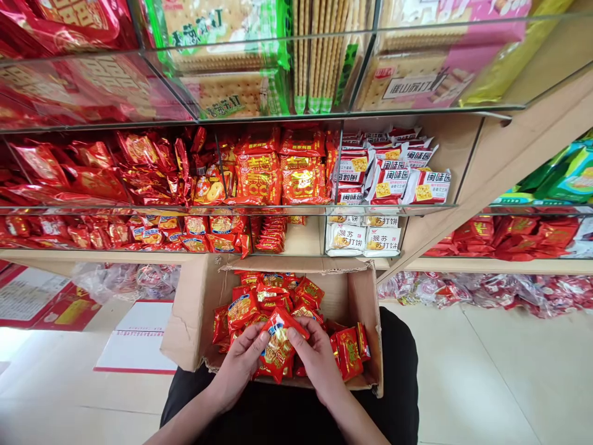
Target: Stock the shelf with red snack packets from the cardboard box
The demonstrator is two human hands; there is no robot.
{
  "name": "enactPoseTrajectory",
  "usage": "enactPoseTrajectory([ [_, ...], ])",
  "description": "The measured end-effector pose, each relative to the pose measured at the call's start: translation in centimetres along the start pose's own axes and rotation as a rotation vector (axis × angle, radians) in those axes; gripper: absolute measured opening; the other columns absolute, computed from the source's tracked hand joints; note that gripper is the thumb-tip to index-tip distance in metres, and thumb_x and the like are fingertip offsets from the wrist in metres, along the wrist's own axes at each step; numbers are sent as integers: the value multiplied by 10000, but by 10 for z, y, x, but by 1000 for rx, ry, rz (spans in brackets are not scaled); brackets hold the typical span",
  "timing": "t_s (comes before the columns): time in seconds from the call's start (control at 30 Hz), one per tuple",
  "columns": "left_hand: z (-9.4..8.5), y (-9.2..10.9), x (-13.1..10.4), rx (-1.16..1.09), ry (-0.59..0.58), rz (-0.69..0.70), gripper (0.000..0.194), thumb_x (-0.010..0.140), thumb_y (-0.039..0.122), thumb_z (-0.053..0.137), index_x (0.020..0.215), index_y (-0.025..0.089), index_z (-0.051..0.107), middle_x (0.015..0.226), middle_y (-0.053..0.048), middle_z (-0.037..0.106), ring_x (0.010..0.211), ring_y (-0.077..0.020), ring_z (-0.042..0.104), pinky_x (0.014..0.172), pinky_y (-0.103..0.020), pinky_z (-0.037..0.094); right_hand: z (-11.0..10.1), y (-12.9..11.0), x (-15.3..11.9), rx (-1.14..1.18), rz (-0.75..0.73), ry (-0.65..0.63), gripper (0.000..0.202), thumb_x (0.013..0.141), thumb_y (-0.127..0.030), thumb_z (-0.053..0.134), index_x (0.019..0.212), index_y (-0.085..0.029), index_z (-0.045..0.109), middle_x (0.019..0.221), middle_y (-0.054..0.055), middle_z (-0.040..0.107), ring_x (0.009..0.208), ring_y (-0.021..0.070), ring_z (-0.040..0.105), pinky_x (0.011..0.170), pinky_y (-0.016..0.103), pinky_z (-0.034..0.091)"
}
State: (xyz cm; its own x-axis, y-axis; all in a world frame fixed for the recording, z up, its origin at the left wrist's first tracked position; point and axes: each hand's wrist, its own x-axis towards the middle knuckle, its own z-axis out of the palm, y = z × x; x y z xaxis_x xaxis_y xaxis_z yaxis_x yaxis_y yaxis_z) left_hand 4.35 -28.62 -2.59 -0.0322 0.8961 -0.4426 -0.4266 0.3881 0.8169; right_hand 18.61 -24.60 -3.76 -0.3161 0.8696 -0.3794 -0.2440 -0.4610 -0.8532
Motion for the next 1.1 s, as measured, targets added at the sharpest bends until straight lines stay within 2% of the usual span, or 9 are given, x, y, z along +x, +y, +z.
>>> enactPoseTrajectory([
  [0.27,2,1,-1,-31,-16,-41,308,739,358,605,997,194,636,943,-51,669,853,-157,597,826,-289,441,-1,5,2,41,41,28,270,661,-417,688,800,-191,638,737,5,647,718,166,584,670,267,459],
  [0.5,4,4,-2,-3,-35,-35,326,742,357,599,1017,186,635,924,-62,673,856,-181,606,794,-304,467,-2,5,2,72,72,56,287,626,-418,712,774,-184,637,724,13,651,688,179,593,660,291,465],
  [0.77,3,2,-1,1,-54,-22,309,752,349,591,1007,180,628,861,-51,672,793,-157,609,753,-284,472,0,4,2,127,102,43,260,637,-401,709,755,-191,612,686,-7,639,644,158,575,631,275,450],
  [0.9,1,4,-1,48,-61,-14,288,719,364,624,943,184,634,838,-33,671,759,-138,601,717,-252,464,-2,1,1,76,71,-6,256,681,-414,669,780,-192,589,692,-14,608,653,150,555,625,263,436],
  [1.03,2,11,0,97,-62,-36,256,674,384,658,803,164,640,758,-18,666,708,-131,594,682,-240,463,-2,-7,0,-190,6,-162,226,710,-392,648,738,-180,575,637,-34,544,610,110,501,559,210,396],
  [1.1,6,16,1,67,-28,-43,239,677,381,656,752,156,634,726,-14,664,678,-126,594,673,-242,466,0,-12,-1,-257,-23,-206,215,708,-377,655,769,-184,583,679,-29,564,648,114,520,592,210,415],
])
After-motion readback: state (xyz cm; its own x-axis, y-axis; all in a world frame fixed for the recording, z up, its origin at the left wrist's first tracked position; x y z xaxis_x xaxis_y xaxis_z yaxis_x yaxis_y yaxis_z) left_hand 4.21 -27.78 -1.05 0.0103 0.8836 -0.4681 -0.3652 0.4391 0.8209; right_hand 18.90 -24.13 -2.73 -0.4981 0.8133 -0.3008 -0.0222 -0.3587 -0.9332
